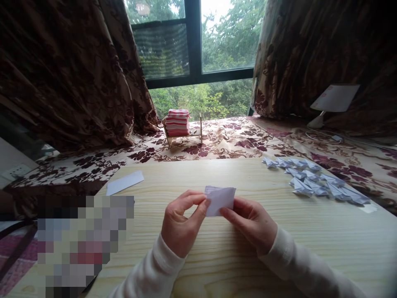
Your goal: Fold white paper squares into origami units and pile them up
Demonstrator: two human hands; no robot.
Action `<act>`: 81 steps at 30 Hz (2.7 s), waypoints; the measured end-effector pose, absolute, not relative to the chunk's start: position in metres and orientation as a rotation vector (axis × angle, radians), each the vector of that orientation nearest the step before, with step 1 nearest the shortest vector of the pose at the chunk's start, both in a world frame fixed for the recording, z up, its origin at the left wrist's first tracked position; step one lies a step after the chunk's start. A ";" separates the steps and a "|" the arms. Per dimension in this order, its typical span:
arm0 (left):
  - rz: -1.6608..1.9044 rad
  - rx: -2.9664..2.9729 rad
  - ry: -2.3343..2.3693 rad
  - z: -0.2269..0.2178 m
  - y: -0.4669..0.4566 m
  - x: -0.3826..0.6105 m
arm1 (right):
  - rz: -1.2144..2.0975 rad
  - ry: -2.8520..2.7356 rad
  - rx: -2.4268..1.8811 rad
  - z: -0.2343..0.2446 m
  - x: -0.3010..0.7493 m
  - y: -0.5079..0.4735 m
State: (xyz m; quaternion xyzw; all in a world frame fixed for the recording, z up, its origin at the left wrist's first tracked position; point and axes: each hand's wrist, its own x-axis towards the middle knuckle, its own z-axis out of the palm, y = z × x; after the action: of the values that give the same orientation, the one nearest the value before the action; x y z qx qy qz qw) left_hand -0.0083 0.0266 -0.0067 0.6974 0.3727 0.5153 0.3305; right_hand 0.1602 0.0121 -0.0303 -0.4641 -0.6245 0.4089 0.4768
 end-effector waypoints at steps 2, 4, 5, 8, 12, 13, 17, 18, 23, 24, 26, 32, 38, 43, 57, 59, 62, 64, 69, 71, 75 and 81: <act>1.362 1.914 0.984 -0.006 0.026 -0.008 | 0.664 -1.577 -1.166 -0.029 0.164 0.012; 1.346 2.017 0.980 -0.007 0.026 -0.007 | 0.389 -1.611 -1.113 -0.025 0.166 0.010; 1.328 2.064 0.973 -0.007 0.025 -0.006 | 0.317 -1.638 -1.070 -0.022 0.167 0.010; 1.294 2.154 0.938 -0.009 0.022 -0.004 | 0.277 -1.723 -0.974 -0.018 0.165 0.009; 1.358 2.205 0.887 -0.008 0.018 -0.001 | 0.436 -1.697 -0.968 -0.018 0.163 0.009; 1.372 2.214 0.879 -0.007 0.017 0.000 | 0.486 -1.673 -0.979 -0.018 0.163 0.009; 1.358 2.261 0.845 -0.005 0.015 0.000 | 0.688 -1.577 -1.043 -0.015 0.162 0.006; 1.353 2.270 0.834 -0.004 0.015 0.000 | 0.740 -1.558 -1.059 -0.014 0.161 0.005; 1.362 2.287 0.823 -0.003 0.015 0.000 | 0.881 -1.491 -1.084 -0.012 0.160 0.003; 1.363 2.290 0.827 -0.003 0.015 0.000 | 0.888 -1.491 -1.080 -0.012 0.160 0.003; 1.354 2.288 0.841 -0.003 0.015 0.000 | 0.887 -1.493 -1.076 -0.013 0.160 0.003; 1.275 2.136 1.050 -0.003 0.010 0.002 | 0.865 -1.503 -1.042 -0.014 0.161 0.004; 1.228 2.070 1.095 -0.003 0.009 0.004 | 0.841 -1.488 -1.018 -0.015 0.160 0.005; 1.237 2.102 1.064 -0.003 0.010 0.002 | 0.858 -1.490 -1.018 -0.018 0.161 0.006; 1.281 2.166 1.048 -0.002 0.009 0.000 | 0.945 -1.397 -1.042 -0.019 0.159 0.004; 1.264 2.177 1.050 -0.002 0.009 0.000 | 0.968 -1.353 -1.039 -0.019 0.159 0.005; 1.230 2.189 1.038 -0.003 0.009 0.000 | 1.021 -1.346 -1.042 -0.017 0.159 0.005; 1.227 2.184 1.040 -0.004 0.009 -0.001 | 1.046 -1.383 -1.056 -0.015 0.159 0.005; 1.255 2.113 1.068 -0.006 0.011 -0.002 | 1.036 -1.377 -1.039 -0.014 0.161 0.006; 1.219 2.075 1.070 -0.005 0.011 -0.002 | 1.024 -1.364 -1.032 -0.015 0.163 0.007; 1.039 1.990 1.059 0.000 0.012 0.001 | 1.022 -1.373 -1.030 -0.017 0.165 0.007; 0.973 1.926 1.043 0.001 0.011 0.001 | 1.035 -1.322 -1.051 -0.023 0.165 0.008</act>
State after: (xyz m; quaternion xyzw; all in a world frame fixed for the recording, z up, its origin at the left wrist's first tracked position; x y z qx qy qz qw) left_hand 0.0008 0.0107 0.0008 0.7484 0.4052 0.3782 0.3642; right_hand 0.1650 0.0076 -0.0227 -0.4436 -0.5582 0.4370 0.5484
